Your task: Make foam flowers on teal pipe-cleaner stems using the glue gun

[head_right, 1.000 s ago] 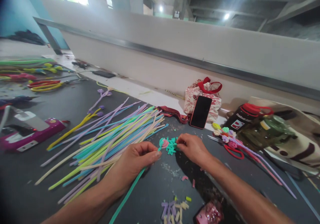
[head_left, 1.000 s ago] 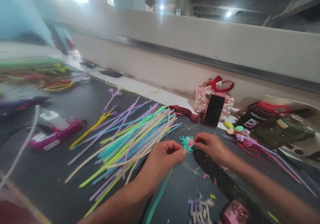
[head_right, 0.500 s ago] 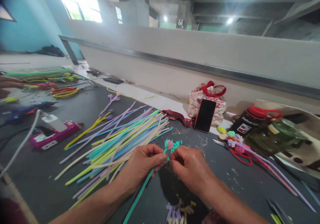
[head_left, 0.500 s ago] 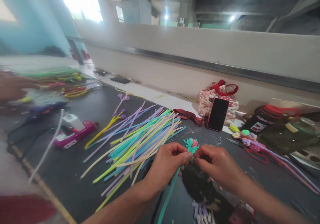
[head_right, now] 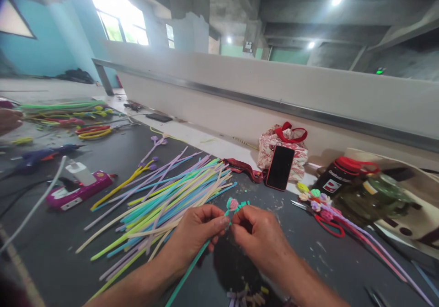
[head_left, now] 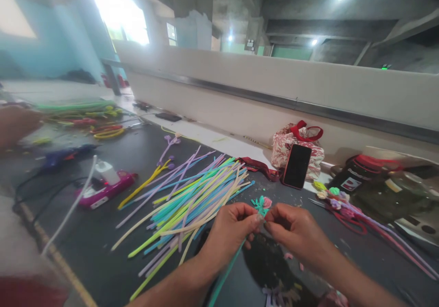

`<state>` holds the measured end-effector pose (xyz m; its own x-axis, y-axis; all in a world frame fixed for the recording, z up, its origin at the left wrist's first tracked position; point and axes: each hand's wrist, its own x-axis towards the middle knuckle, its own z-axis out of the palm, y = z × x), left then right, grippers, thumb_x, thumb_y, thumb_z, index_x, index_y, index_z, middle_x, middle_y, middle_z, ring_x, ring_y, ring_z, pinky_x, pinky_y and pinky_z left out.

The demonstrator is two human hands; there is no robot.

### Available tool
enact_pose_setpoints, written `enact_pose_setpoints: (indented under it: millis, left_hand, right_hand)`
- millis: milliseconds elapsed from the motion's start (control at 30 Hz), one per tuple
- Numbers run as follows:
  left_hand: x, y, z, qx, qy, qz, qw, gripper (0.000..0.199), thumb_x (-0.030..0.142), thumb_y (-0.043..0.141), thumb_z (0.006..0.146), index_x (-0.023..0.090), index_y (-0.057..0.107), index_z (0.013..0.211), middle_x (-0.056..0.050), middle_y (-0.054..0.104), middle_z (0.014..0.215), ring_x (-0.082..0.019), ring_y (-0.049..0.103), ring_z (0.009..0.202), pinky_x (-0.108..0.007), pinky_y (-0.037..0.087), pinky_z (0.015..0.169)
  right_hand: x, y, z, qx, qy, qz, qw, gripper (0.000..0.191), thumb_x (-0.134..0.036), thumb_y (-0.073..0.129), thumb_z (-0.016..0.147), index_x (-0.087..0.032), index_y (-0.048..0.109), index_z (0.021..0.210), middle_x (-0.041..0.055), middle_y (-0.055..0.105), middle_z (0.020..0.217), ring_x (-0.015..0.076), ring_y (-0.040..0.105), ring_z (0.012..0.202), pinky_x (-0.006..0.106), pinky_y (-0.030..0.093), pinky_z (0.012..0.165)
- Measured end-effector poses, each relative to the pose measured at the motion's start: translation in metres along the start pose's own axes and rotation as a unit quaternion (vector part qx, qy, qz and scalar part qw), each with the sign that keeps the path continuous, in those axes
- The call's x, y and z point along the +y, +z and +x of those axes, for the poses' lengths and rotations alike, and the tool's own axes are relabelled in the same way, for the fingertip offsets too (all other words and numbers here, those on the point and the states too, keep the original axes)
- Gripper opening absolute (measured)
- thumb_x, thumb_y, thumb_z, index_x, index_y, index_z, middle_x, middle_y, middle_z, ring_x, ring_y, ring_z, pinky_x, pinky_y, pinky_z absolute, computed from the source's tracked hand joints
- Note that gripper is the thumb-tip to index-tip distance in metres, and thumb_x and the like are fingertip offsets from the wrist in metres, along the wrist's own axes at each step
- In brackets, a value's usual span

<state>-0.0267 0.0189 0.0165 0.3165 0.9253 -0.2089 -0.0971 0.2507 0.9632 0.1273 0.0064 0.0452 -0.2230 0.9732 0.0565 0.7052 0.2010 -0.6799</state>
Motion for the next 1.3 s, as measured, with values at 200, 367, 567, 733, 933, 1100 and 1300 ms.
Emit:
enact_pose_setpoints:
  millis: [200,367,567,733,933,1100,1300]
  left_hand:
    - [0.000,0.003,-0.002,0.008,0.012,-0.043,0.999,0.022,0.032,0.062,0.068,0.014,0.052,0.062,0.005,0.050,0.050,-0.004,0.042,0.038,-0.015,0.036,0.037]
    - [-0.001,0.004,-0.002,-0.012,0.012,-0.121,0.992,0.027,0.036,0.065,0.065,0.014,0.050,0.058,0.005,0.050,0.048,-0.003,0.041,0.036,-0.015,0.033,0.036]
    - [-0.003,0.003,-0.001,-0.040,-0.004,-0.146,0.988,0.029,0.037,0.068,0.062,0.014,0.050,0.055,0.004,0.051,0.048,-0.003,0.041,0.035,-0.016,0.033,0.036]
    - [-0.004,0.004,-0.001,-0.031,-0.012,-0.148,0.988,0.029,0.036,0.068,0.062,0.014,0.051,0.056,0.005,0.051,0.047,-0.003,0.040,0.035,-0.016,0.032,0.036]
    - [-0.001,0.005,-0.002,0.005,-0.023,-0.089,0.996,0.027,0.037,0.066,0.063,0.015,0.051,0.061,0.005,0.050,0.048,-0.004,0.040,0.037,-0.016,0.032,0.036]
    - [-0.003,0.005,-0.003,0.006,-0.014,-0.025,1.000,0.025,0.037,0.061,0.067,0.015,0.050,0.061,0.005,0.049,0.050,-0.004,0.040,0.040,-0.015,0.032,0.037]
    - [-0.006,0.005,-0.002,-0.018,0.003,-0.015,1.000,0.027,0.039,0.061,0.067,0.015,0.050,0.061,0.005,0.049,0.050,-0.005,0.042,0.041,-0.016,0.034,0.038]
  right_hand:
    - [-0.005,0.000,0.000,-0.020,0.072,0.175,0.982,0.011,-0.024,0.052,0.073,-0.017,0.056,0.067,-0.0061,0.046,0.051,0.0079,0.040,0.048,0.020,0.031,0.047]
    - [0.000,0.002,0.000,-0.056,0.100,0.366,0.923,0.015,-0.030,0.064,0.071,-0.016,0.061,0.068,-0.0040,0.054,0.055,0.0065,0.045,0.048,0.019,0.035,0.047]
    - [0.014,0.005,0.005,-0.106,0.134,0.484,0.858,0.021,-0.030,0.075,0.061,-0.015,0.065,0.070,-0.0029,0.058,0.057,0.0048,0.049,0.046,0.016,0.037,0.045]
    - [0.016,0.005,0.007,-0.110,0.163,0.501,0.843,0.022,-0.030,0.076,0.060,-0.013,0.064,0.066,-0.0036,0.057,0.051,0.0038,0.048,0.041,0.015,0.035,0.041]
    - [0.010,0.004,0.005,-0.074,0.176,0.437,0.879,0.017,-0.027,0.072,0.064,-0.013,0.061,0.066,-0.0042,0.055,0.051,0.0050,0.048,0.045,0.015,0.034,0.041]
    - [0.008,0.003,0.002,-0.069,0.164,0.402,0.898,0.017,-0.027,0.067,0.068,-0.014,0.058,0.062,-0.0065,0.050,0.050,0.0045,0.045,0.043,0.016,0.032,0.042]
    - [0.015,0.002,0.001,-0.092,0.152,0.412,0.894,0.022,-0.032,0.071,0.062,-0.014,0.060,0.066,-0.0049,0.054,0.055,0.0056,0.046,0.046,0.019,0.035,0.047]
